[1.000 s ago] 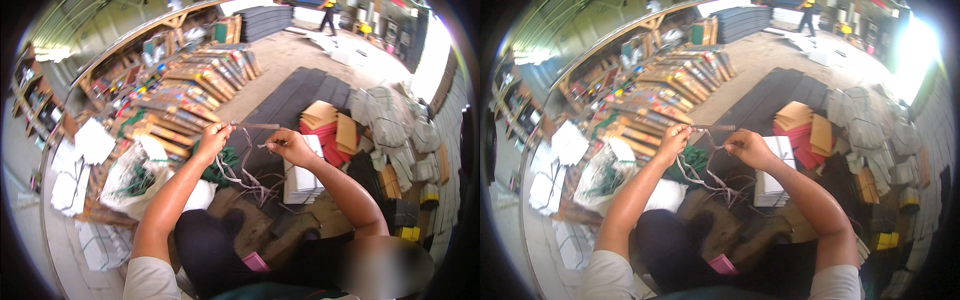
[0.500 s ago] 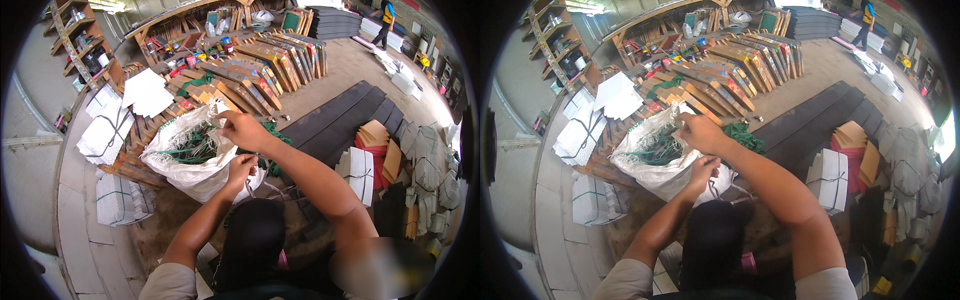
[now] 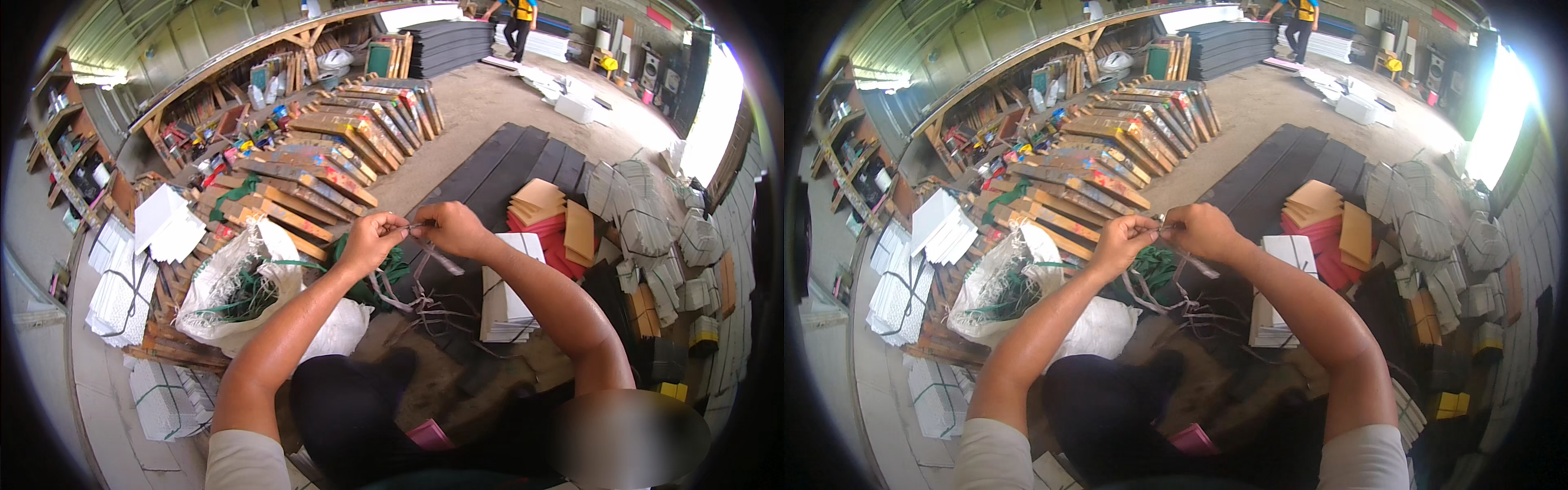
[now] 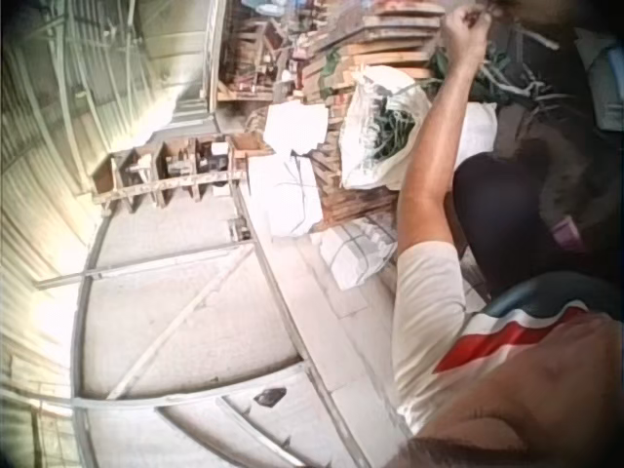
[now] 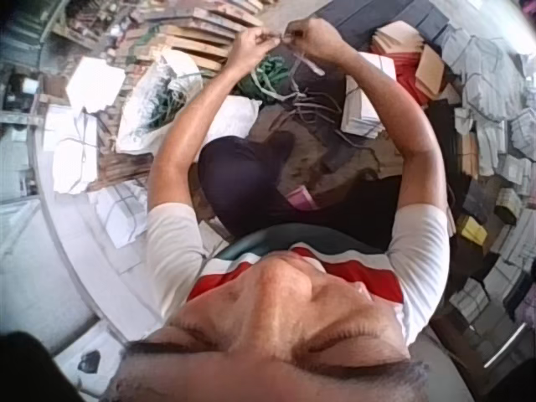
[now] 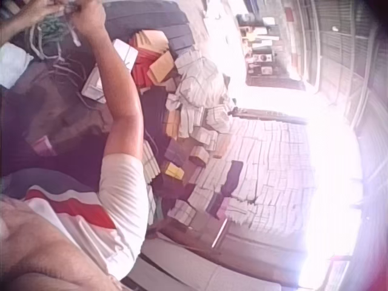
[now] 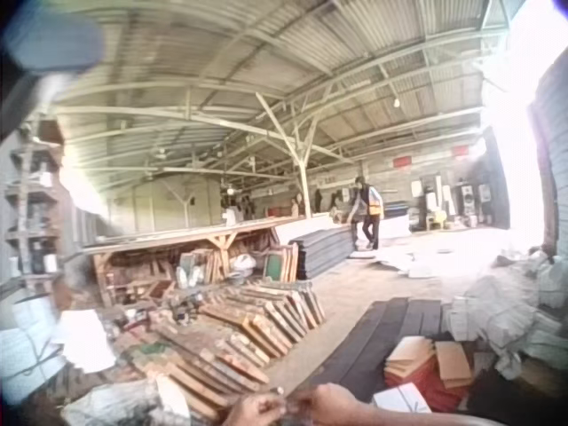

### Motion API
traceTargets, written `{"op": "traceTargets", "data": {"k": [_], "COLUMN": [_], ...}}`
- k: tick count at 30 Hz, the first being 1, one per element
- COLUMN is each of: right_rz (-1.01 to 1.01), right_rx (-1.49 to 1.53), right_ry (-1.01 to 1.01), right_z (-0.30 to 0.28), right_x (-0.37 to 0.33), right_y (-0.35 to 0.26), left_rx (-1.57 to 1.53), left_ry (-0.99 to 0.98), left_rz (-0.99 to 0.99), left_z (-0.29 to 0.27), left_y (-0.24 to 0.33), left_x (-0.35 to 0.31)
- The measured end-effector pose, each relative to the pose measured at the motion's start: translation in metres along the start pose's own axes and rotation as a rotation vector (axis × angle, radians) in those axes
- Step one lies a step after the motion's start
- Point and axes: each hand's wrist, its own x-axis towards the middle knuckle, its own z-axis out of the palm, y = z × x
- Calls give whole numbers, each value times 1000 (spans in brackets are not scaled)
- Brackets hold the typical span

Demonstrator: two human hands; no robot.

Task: The person ties bundles of white foam sheets with string, then uses a utility knife to cut the string. The person moves and stacks the tied bundles on the floor in a workshop area.

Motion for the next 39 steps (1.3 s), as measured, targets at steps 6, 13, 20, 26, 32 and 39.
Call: {"op": "traceTargets", "data": {"k": [6, 13, 20, 26, 32, 39], "right_rz": [-21, 130, -283, 89, 306, 65], "right_rx": [121, 138, -147, 521, 740, 149], "right_ry": [178, 108, 398, 272, 116, 121], "right_z": [-34, -47, -55, -43, -38, -45], "right_x": [-41, -78, -94, -89, -83, -87], "right_y": [44, 60, 58, 70, 74, 66], "left_rx": [200, -295, -424, -479, -3, 74], "left_ry": [-175, -180, -198, -172, -109, -205], "left_rz": [-3, -236, -349, -361, 51, -85], "left_z": [43, 90, 114, 121, 114, 102], "left_y": [38, 33, 39, 37, 21, 26], "left_x": [31, 33, 35, 28, 31, 34]}}
